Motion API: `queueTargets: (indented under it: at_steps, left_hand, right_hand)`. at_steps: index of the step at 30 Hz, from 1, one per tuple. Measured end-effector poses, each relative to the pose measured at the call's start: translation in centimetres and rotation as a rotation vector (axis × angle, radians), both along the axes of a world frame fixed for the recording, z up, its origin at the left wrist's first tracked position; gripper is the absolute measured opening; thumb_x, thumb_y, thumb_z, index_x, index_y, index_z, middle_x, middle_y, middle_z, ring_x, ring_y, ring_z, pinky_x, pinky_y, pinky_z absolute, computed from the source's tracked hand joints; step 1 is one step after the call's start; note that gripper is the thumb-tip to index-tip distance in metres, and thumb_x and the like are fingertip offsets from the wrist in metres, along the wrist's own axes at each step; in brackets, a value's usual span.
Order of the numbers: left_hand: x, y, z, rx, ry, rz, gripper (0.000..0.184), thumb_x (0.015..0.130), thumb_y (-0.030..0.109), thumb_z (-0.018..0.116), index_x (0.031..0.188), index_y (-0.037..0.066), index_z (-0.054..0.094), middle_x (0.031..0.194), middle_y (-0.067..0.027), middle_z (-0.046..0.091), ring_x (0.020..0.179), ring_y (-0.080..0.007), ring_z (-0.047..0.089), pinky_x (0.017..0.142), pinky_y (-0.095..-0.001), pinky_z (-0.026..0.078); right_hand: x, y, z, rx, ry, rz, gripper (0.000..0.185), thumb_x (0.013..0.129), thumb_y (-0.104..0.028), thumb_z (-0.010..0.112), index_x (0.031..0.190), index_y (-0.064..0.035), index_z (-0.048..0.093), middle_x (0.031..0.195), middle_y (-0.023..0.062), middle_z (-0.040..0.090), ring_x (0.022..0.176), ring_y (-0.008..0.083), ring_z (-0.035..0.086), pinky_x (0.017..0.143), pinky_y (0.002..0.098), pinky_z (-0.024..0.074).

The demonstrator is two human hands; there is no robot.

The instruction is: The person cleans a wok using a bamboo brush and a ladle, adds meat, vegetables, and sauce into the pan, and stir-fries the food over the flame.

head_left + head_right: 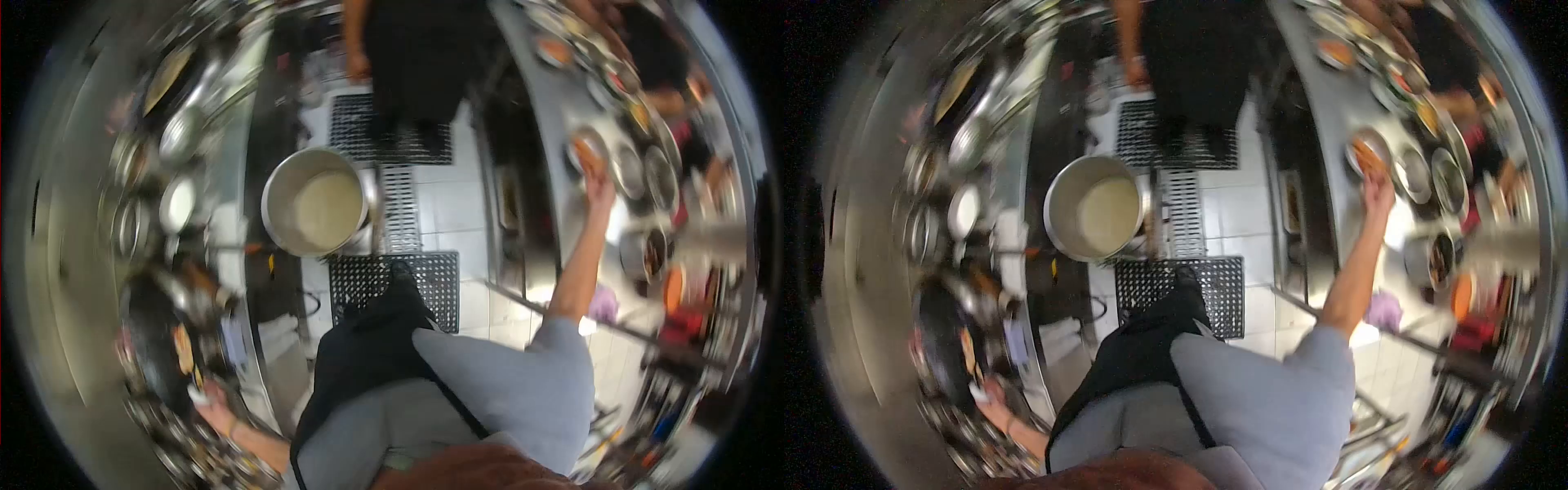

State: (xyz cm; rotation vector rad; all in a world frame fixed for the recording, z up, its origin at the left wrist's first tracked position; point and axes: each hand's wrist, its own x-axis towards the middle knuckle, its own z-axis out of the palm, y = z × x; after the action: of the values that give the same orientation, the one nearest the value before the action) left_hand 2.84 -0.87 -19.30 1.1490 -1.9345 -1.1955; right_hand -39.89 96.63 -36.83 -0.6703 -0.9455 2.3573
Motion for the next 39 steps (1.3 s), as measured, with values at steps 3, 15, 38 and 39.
queueTargets:
  at_steps: [3,15,38,39]
  left_hand:
    - [1.0,-1.3,-1.5,0.386,0.042,-0.034,0.076,0.086,0.023,0.066,0.143,-0.01,0.029,0.145,-0.0265,0.034,0.136,-0.0368,0.034,0.114,-0.0493,0.032]
    - [-4.8,-6.8,-7.6,1.141,0.849,0.327,0.01,0.092,0.023,0.056,0.086,0.017,0.061,0.072,-0.002,0.063,0.059,-0.0189,0.059,0.044,-0.0326,0.044]
    - [-3.0,-17.3,-8.7,1.055,0.931,0.27,0.013,0.087,0.021,0.064,0.083,0.008,0.065,0.073,-0.0065,0.065,0.056,-0.0186,0.062,0.043,-0.0343,0.043]
    - [-1.8,-17.0,-8.2,1.037,0.861,0.235,0.017,0.088,0.027,0.066,0.085,0.01,0.066,0.073,-0.0044,0.065,0.054,-0.0161,0.06,0.041,-0.0318,0.039]
  right_hand:
    - [1.6,-13.6,2.3,0.096,-0.2,0.191,0.025,0.096,-0.02,0.059,0.116,-0.0055,0.058,0.108,0.0096,0.065,0.089,0.0204,0.061,0.082,0.0381,0.0521]
    - [5.7,-68.1,2.2,1.546,0.443,1.297,0.042,0.086,-0.012,0.068,0.124,0.0026,0.055,0.11,0.0209,0.063,0.103,0.0358,0.062,0.088,0.0391,0.049]
    - [24.3,-97.3,22.4,1.042,0.489,1.877,0.015,0.097,-0.02,0.058,0.096,-0.0057,0.052,0.053,-0.0015,0.045,0.035,0.0093,0.042,0.033,0.0249,0.0335]
    - [26.4,-100.3,24.2,0.919,0.508,1.964,0.016,0.097,-0.02,0.057,0.099,-0.0052,0.053,0.054,-0.0017,0.045,0.035,0.0092,0.041,0.033,0.0248,0.0333]
